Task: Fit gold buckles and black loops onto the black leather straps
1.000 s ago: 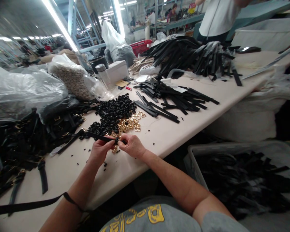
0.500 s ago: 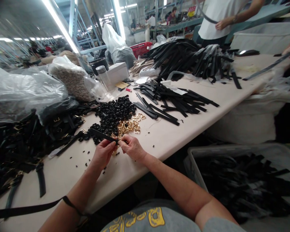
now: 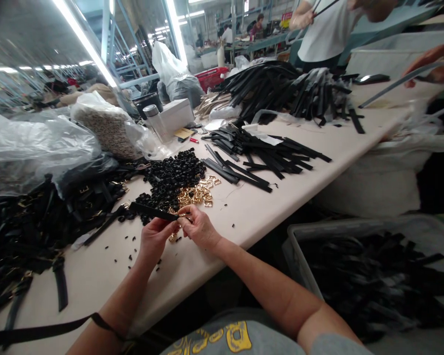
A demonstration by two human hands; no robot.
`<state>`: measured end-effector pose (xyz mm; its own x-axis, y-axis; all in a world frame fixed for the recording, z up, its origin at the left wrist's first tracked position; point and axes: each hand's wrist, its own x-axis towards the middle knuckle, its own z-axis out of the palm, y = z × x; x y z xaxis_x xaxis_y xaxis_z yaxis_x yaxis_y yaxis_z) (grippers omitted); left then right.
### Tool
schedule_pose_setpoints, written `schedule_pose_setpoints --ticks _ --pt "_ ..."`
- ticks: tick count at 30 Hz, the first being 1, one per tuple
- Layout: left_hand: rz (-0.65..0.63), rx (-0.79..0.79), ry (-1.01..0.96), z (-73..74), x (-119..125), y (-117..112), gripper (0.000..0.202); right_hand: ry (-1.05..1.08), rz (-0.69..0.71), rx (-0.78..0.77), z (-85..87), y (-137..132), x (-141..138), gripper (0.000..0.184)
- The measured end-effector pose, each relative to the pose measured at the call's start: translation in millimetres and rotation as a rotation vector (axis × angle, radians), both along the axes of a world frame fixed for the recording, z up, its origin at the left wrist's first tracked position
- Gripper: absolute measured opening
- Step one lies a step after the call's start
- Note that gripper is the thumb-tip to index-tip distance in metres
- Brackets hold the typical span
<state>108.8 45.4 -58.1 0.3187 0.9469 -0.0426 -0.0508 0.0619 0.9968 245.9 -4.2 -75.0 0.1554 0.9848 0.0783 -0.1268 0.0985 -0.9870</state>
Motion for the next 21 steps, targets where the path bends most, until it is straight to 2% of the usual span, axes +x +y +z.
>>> schedule_pose_setpoints --ticks 6,21 --pt "-0.023 -0.010 -0.026 -2.0 2.0 -0.8 0.029 -0.049 -0.005 0.048 1.7 -2.7 1.1 0.030" --pt "0.024 -0.055 -0.027 -1.6 5.1 -2.9 0.032 -0.040 -0.020 0.021 -0.5 -0.2 -0.3 0.022"
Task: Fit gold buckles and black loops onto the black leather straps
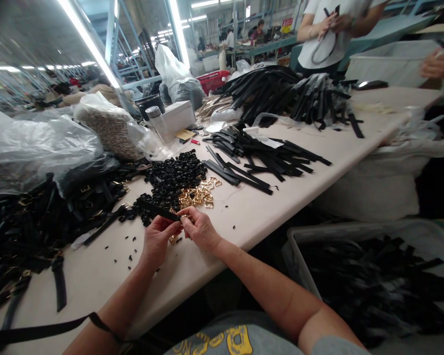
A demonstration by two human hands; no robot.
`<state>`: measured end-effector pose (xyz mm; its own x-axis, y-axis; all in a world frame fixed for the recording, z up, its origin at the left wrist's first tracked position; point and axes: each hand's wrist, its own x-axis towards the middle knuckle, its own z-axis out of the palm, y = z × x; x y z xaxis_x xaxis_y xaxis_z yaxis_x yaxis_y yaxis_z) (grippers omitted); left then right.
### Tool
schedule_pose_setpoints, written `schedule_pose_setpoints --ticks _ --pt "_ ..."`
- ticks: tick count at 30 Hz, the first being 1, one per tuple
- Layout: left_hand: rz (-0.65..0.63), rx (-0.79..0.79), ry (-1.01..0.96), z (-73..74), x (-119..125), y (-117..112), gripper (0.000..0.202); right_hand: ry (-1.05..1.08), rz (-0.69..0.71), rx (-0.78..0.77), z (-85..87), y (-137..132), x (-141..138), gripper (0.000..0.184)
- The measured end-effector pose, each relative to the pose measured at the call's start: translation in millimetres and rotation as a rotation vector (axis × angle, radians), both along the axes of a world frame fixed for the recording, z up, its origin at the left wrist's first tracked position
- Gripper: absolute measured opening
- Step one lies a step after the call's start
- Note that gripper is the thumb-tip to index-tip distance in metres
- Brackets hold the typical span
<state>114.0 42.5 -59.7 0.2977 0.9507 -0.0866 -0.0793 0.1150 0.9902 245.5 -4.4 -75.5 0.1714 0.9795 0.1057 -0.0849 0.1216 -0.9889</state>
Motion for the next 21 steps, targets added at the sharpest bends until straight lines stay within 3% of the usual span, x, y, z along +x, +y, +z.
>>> schedule_pose_setpoints --ticks 4,15,21 --pt "-0.021 -0.006 -0.030 -2.0 -4 3 0.035 0.000 -0.007 0.006 -0.6 -1 1 0.022" --pt "-0.098 -0.402 -0.275 -0.9 -9 13 0.035 -0.163 -0.020 0.016 6.1 -4 0 0.022" --pt "-0.163 -0.378 -0.341 -2.6 -9 17 0.034 -0.285 -0.085 -0.015 -2.4 -2 2 0.020"
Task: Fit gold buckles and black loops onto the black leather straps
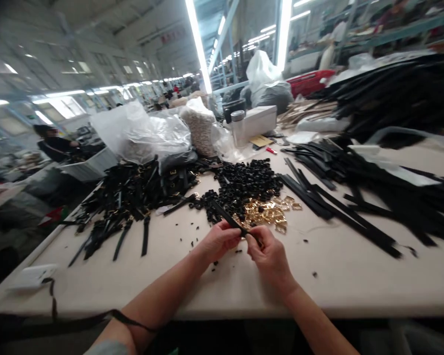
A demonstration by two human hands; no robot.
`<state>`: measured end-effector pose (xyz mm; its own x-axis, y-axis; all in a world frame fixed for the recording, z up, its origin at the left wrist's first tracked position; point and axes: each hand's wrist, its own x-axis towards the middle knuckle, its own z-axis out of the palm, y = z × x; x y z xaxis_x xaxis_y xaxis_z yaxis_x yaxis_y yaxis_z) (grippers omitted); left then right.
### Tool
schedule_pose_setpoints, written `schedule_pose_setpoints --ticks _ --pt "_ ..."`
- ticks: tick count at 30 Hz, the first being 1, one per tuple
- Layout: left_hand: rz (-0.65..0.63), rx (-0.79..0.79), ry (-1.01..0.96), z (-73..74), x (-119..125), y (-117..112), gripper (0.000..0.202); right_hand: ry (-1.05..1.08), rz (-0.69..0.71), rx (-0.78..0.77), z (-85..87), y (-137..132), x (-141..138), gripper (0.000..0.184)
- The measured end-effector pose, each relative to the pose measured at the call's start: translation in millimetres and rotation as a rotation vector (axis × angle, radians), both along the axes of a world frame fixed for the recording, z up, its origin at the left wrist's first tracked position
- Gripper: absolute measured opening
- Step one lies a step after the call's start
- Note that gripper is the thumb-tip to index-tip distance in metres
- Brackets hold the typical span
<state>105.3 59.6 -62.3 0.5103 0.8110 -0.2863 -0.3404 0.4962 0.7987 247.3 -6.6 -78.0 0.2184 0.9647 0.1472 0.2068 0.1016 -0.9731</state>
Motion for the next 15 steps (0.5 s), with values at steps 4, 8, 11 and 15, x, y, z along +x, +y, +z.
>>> schedule_pose_setpoints --ticks 4,8,11,15 --pt "0.031 0.022 0.011 -1.1 1.8 0.6 0.039 -0.033 -0.002 0.006 0.6 0.5 0.7 0.022" --pt "0.031 0.074 0.043 -1.9 2.8 -2.6 0.043 -0.080 0.002 0.036 5.9 -2.5 2.4 0.023" --pt "-0.006 0.096 0.053 -3.1 2.8 -3.2 0.045 -0.101 0.018 0.054 7.4 -1.7 6.4 0.024" --pt "-0.017 0.140 0.111 -0.7 3.6 -1.9 0.042 -0.063 0.051 0.052 7.1 1.8 8.2 0.026"
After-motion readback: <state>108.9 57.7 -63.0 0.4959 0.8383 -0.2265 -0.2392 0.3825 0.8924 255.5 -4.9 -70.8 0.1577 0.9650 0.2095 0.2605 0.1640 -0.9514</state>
